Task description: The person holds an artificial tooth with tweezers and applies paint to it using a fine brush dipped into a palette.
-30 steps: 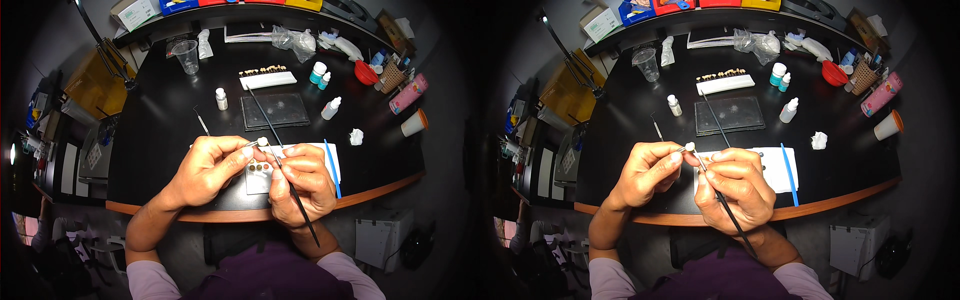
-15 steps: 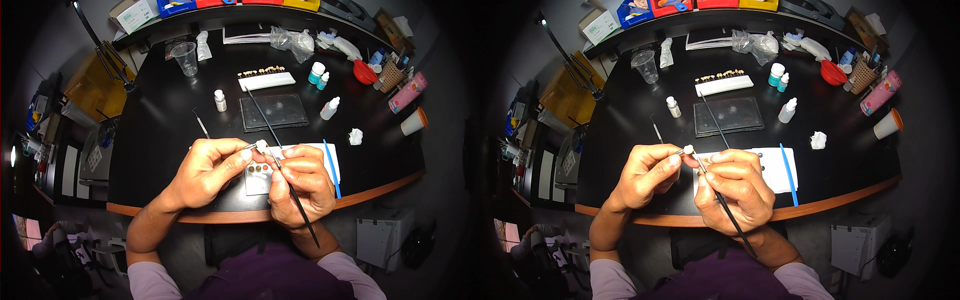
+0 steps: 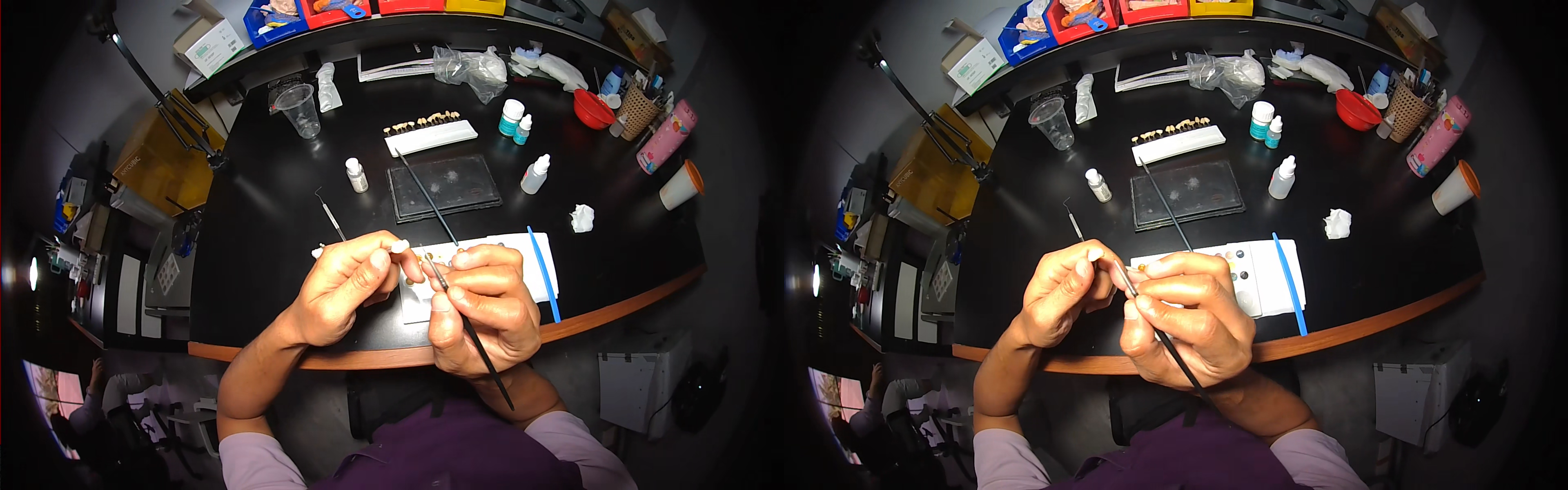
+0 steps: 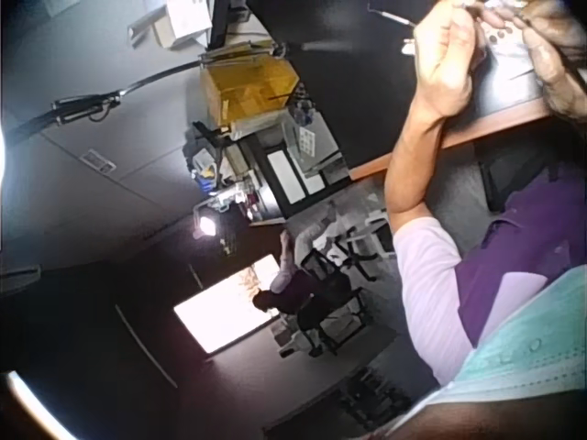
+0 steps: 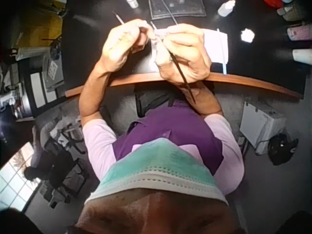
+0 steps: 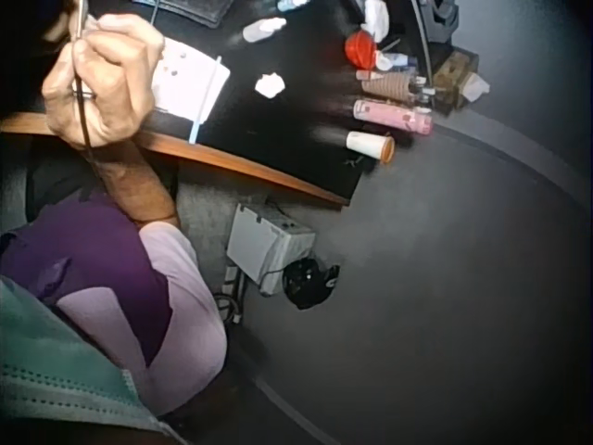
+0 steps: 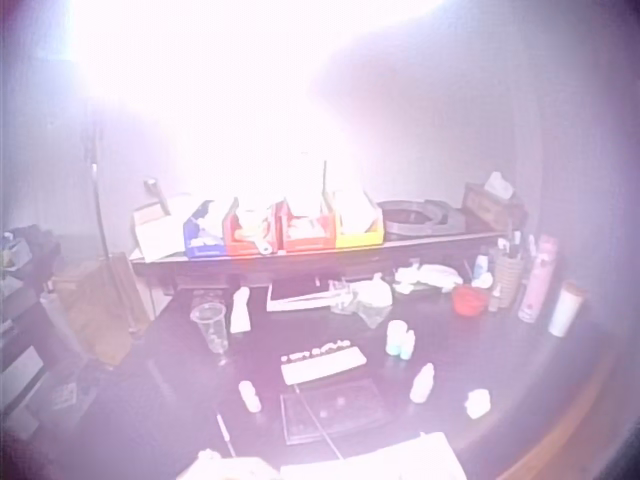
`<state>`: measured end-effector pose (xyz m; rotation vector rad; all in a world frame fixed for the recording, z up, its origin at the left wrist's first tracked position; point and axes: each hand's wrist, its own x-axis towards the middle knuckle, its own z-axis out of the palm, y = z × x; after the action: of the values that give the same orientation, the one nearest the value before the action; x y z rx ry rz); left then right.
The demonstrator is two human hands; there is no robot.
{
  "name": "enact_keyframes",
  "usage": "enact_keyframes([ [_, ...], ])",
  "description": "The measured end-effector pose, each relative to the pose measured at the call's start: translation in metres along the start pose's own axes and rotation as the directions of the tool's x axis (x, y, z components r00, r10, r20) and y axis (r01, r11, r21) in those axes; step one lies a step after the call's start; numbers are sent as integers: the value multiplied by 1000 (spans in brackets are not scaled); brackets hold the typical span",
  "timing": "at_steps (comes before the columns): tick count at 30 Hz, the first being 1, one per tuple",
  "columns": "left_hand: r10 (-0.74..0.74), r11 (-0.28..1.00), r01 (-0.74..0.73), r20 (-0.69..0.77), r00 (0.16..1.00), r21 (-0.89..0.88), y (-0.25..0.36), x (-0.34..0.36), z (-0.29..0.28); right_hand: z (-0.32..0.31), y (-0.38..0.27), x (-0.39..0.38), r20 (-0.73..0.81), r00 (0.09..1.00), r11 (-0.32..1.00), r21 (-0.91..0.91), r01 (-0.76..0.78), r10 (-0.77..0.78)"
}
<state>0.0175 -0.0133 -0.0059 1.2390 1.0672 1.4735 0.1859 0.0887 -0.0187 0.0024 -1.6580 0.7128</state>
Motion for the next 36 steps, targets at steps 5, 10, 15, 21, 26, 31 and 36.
enact_keyframes([
  [5,56,998,-56,8,998,32,0,3,3,7,-3,0,-28,999,999,43,-15,16],
  [10,84,996,-84,3,996,30,1,2,5,12,-3,1,-50,999,998,59,-6,9],
  [15,92,996,-92,-34,995,18,-1,3,6,15,-1,2,-43,999,998,61,2,1],
  [21,77,997,-76,-46,996,14,-1,1,5,16,-1,2,-36,999,998,65,-5,7],
  [26,66,998,-67,-54,996,-9,-2,2,6,15,-1,2,-36,999,998,67,-6,8],
  [31,134,991,-134,56,989,-11,-6,1,-4,15,-2,1,-26,1000,998,60,-5,6],
  [36,63,998,-63,-15,998,3,1,1,4,12,-2,2,-15,1000,999,48,2,-1],
])
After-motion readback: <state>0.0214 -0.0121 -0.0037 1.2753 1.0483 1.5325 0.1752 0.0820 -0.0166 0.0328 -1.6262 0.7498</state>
